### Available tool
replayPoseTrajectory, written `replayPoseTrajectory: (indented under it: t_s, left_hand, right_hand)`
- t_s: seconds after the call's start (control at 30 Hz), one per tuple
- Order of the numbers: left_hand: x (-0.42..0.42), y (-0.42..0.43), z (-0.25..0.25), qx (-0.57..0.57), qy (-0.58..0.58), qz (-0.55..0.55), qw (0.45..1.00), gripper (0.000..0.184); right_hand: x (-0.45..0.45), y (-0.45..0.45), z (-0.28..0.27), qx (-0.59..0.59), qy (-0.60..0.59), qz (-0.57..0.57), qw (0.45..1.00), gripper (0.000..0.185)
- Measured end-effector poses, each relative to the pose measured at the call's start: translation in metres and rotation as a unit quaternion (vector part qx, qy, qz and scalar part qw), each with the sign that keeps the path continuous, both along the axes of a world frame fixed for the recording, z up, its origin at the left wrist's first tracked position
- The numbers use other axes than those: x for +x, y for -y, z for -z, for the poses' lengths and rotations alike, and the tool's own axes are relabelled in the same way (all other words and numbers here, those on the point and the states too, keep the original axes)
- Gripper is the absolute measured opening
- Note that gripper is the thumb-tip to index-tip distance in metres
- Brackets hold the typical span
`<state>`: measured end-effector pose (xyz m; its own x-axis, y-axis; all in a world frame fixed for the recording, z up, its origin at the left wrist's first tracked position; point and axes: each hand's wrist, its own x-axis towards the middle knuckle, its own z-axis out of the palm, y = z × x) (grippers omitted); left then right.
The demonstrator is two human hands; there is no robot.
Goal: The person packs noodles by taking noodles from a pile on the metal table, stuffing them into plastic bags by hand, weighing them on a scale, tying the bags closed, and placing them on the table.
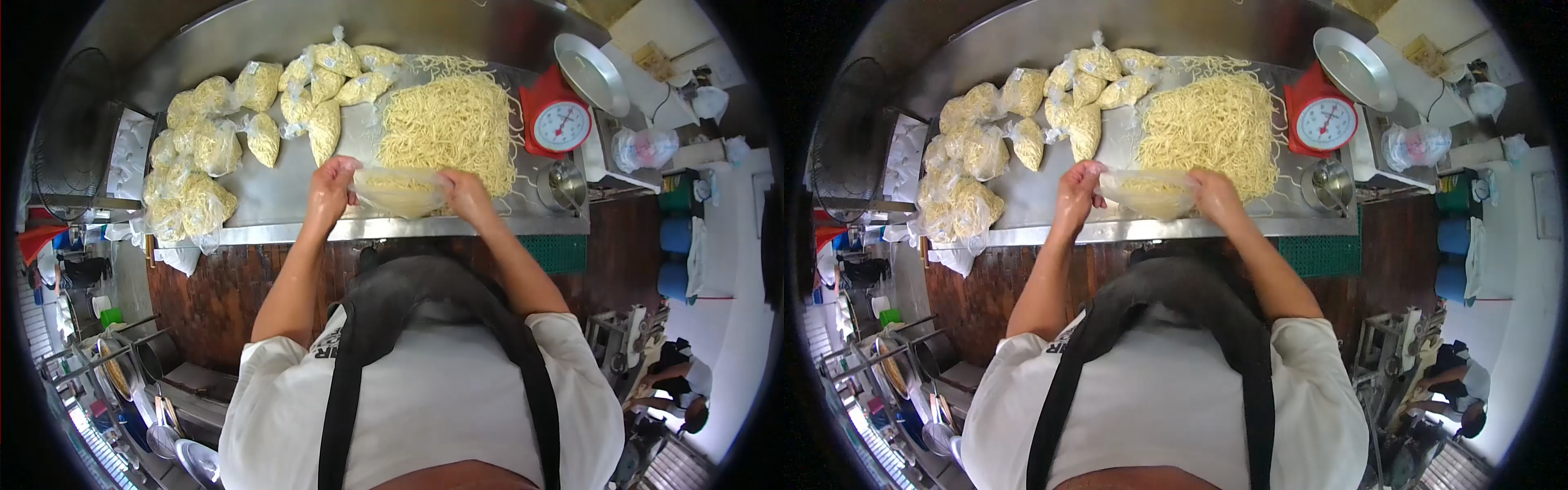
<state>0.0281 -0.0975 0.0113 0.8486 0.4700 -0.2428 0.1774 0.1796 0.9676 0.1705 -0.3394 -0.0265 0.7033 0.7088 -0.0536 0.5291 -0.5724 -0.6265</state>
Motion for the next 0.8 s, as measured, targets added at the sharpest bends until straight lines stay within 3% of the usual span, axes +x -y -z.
replayPoseTrajectory:
  t_s: [0.07, 0.27, 0.4, 0.5, 0.6, 0.67, 0.73, 0.8]
  left_hand:
    - [0.002, -0.002, -0.006, -0.005, 0.003, 0.011, 1.0, 0.022]
    - [0.009, 0.007, 0.001, 0.009, 0.002, 0.013, 1.0, 0.022]
    - [0.009, 0.001, 0.003, 0.007, 0.032, -0.01, 0.999, 0.02]
    - [0.024, 0.001, -0.005, 0.01, 0.166, 0.017, 0.986, 0.041]
    - [0.035, 0.017, -0.056, -0.006, 0.232, 0.019, 0.972, 0.055]
    - [0.034, 0.014, -0.058, -0.008, 0.21, 0.03, 0.977, 0.056]
    - [0.032, 0.017, -0.052, -0.006, 0.189, 0.021, 0.982, 0.054]
    - [0.027, 0.02, -0.026, -0.031, 0.156, 0.004, 0.987, 0.051]
  right_hand:
    - [0.001, 0.006, -0.021, 0.108, 0.004, -0.012, 0.994, 0.014]
    - [-0.005, -0.004, -0.006, 0.098, -0.018, 0.064, 0.993, 0.015]
    - [0.004, -0.007, -0.007, 0.225, -0.012, 0.067, 0.972, 0.02]
    - [0.038, -0.007, -0.08, 0.265, -0.025, 0.109, 0.958, 0.022]
    - [0.099, 0.006, -0.172, 0.336, 0.003, 0.128, 0.933, 0.027]
    - [0.122, 0.025, -0.247, 0.345, 0.073, 0.211, 0.912, 0.029]
    - [0.165, 0.054, -0.286, 0.418, 0.151, 0.201, 0.873, 0.029]
    - [0.172, 0.073, -0.325, 0.374, 0.191, 0.265, 0.868, 0.021]
